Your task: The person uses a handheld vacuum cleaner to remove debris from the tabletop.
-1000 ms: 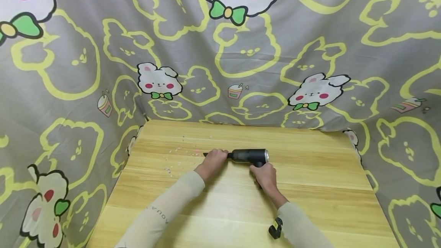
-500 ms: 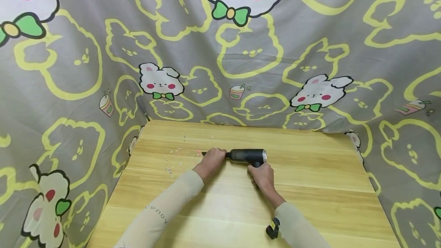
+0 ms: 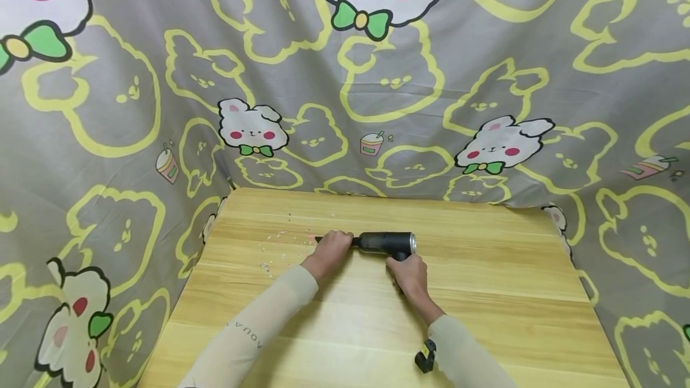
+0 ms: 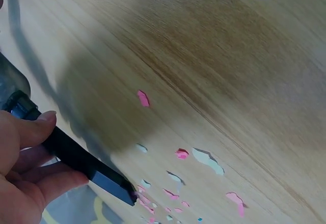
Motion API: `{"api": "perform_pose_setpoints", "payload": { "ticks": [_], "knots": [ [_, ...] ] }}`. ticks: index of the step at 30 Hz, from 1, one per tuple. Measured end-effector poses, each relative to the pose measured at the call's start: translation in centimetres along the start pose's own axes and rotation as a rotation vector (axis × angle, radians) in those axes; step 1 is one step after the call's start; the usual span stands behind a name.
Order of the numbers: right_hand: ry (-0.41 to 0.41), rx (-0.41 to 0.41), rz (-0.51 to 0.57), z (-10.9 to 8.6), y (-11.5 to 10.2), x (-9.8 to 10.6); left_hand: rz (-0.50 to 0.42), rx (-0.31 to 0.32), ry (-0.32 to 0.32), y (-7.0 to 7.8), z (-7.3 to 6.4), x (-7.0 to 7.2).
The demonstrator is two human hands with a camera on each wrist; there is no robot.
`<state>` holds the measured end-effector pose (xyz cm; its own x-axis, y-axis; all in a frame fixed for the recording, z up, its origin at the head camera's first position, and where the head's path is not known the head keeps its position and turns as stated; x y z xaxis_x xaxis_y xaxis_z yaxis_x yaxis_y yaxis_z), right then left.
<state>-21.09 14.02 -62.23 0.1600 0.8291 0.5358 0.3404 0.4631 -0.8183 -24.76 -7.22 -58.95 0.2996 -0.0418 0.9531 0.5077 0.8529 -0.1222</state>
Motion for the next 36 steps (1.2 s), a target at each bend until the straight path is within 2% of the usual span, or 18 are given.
{"api": "perform_pose_setpoints", "payload": {
  "ticks": [13, 26, 36],
  "knots": [
    [-0.010, -0.007, 0.039, 0.2, 0.0, -0.7, -0.016, 0.013, -0.026, -0.6, -0.1, -0.2],
    [-0.001, -0.009, 0.071, 0.3, -0.3, -1.5, -0.043, 0.038, -0.023, -1.3, 0.2, -0.2],
    [0.006, 0.028, 0.058, 0.4, -0.9, -2.0, -0.086, 0.072, -0.024, -2.1, 0.6, -0.3]
  ]
}}
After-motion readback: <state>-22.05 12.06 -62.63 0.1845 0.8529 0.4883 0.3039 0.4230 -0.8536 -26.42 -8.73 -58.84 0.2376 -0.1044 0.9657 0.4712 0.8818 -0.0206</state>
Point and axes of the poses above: each hand's wrist, its own z-axis towards the middle knuckle, its own x-axis out of the back of the hand, y = z × x, the point moved 3 cm from there along z, towards the middle knuckle, and after that the axes turned 9 degrees about y, right-handed, at the moved point
